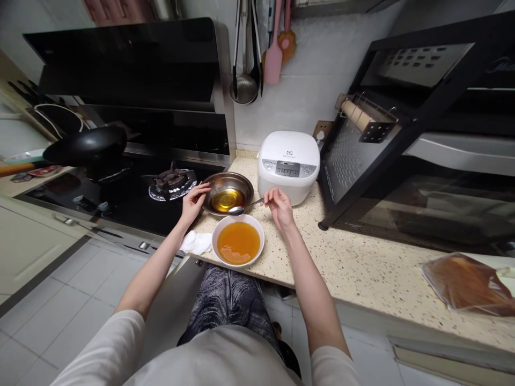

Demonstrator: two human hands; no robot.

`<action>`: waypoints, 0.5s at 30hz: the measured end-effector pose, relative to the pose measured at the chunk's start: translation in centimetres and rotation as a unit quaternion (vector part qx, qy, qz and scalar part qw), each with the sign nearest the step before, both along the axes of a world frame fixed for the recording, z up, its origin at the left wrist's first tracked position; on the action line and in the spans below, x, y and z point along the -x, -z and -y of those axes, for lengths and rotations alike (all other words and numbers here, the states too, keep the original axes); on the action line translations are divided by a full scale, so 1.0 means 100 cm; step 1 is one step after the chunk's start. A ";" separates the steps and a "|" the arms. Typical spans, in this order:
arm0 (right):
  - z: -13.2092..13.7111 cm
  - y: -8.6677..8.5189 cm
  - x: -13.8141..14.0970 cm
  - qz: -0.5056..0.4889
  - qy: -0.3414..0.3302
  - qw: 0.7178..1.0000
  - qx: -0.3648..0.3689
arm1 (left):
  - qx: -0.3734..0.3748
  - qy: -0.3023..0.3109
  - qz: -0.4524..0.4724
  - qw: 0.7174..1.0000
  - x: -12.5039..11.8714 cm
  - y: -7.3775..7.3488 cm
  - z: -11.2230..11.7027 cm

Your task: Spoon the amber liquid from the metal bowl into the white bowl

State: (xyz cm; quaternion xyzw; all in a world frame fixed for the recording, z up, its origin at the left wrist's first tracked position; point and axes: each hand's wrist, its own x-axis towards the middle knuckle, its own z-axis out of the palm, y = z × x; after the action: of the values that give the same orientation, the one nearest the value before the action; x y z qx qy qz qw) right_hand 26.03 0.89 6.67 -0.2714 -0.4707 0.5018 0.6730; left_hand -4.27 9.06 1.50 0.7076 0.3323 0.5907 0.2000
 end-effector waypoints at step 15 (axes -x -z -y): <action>-0.010 0.024 0.023 0.078 -0.007 0.996 0.034 | -0.001 0.002 0.007 1.000 -0.002 -0.002 0.001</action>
State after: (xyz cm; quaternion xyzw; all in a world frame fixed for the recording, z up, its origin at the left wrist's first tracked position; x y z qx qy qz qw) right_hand 23.69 1.93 4.27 -0.3291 -0.5065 0.4994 0.6210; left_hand -4.12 9.00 1.65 0.7046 0.3288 0.5953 0.2028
